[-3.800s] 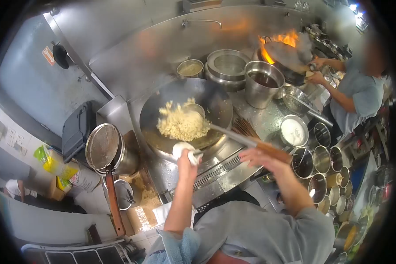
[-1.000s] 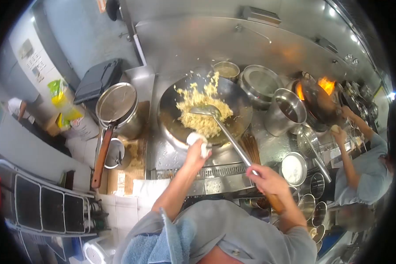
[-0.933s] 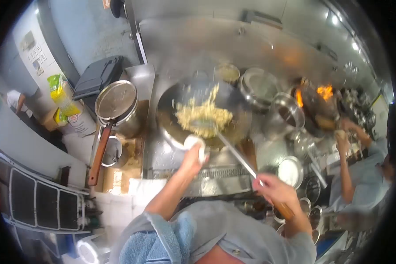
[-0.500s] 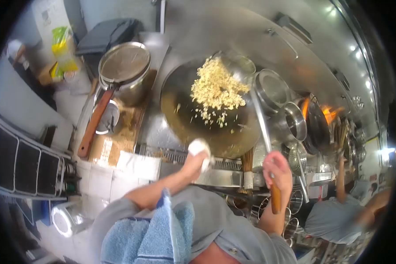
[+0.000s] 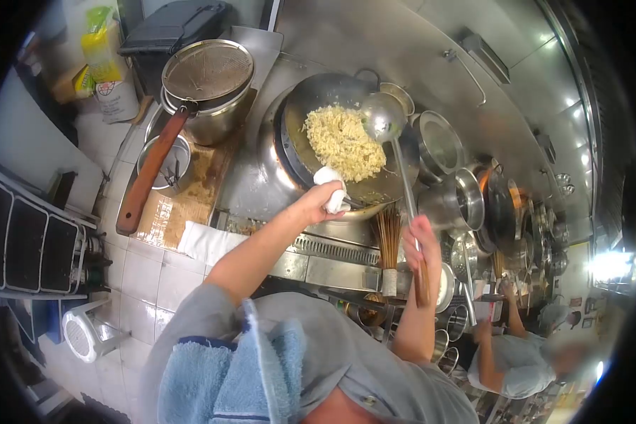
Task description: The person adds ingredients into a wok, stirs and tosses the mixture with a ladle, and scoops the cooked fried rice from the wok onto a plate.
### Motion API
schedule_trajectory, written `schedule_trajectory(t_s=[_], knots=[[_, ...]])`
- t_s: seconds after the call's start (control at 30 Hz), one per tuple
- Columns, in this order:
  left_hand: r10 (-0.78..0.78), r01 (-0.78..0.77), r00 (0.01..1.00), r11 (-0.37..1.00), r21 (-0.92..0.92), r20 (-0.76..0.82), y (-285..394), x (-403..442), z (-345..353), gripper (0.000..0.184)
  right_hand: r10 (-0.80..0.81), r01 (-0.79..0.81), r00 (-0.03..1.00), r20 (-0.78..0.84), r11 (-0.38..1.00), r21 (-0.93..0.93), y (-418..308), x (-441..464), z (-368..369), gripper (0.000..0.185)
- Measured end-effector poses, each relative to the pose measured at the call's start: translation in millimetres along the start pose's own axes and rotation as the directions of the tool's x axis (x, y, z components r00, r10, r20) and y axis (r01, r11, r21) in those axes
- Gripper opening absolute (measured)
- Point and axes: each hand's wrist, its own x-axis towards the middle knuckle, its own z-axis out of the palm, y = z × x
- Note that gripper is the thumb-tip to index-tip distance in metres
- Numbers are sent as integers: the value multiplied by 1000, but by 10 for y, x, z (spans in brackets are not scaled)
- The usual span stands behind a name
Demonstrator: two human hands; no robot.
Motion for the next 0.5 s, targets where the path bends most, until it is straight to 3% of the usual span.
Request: schedule_trajectory(t_s=[0.07, 0.1, 0.17, 0.23, 0.37, 0.47, 0.5], knots=[[-2, 2, 1000, 1000, -2, 11, -23, 8, 12, 19, -13, -82, 975, 220, 905, 417, 149, -56, -369, 8], [13, -13, 999, 1000, -6, 31, -42, 26, -4, 20, 48, -65, 996, 78, 968, 241, 202, 117, -377, 8], [-10, 10, 1000, 1000, 1, -15, -93, 51, -42, 20, 30, -33, 999, -35, 997, -74, 156, 479, -283, 8], [1, 0, 999, 1000, 24, -45, -69, 90, -21, 20, -30, 12, 999, -44, 928, -372, -63, 613, -26, 5], [30, -30, 1000, 998, 56, 1, -65, 84, -25, 21, 77, -63, 990, 122, 992, -111, 5, -19, -338, 11], [39, -39, 999, 999, 4, -19, -115, 128, -42, 21, 92, -91, 996, 0, 990, -108, 247, 385, -333, 10], [55, -55, 998, 998, 10, -41, -106, 87, -3, 21, 74, -73, 997, -1, 976, -205, 144, 510, -181, 10]])
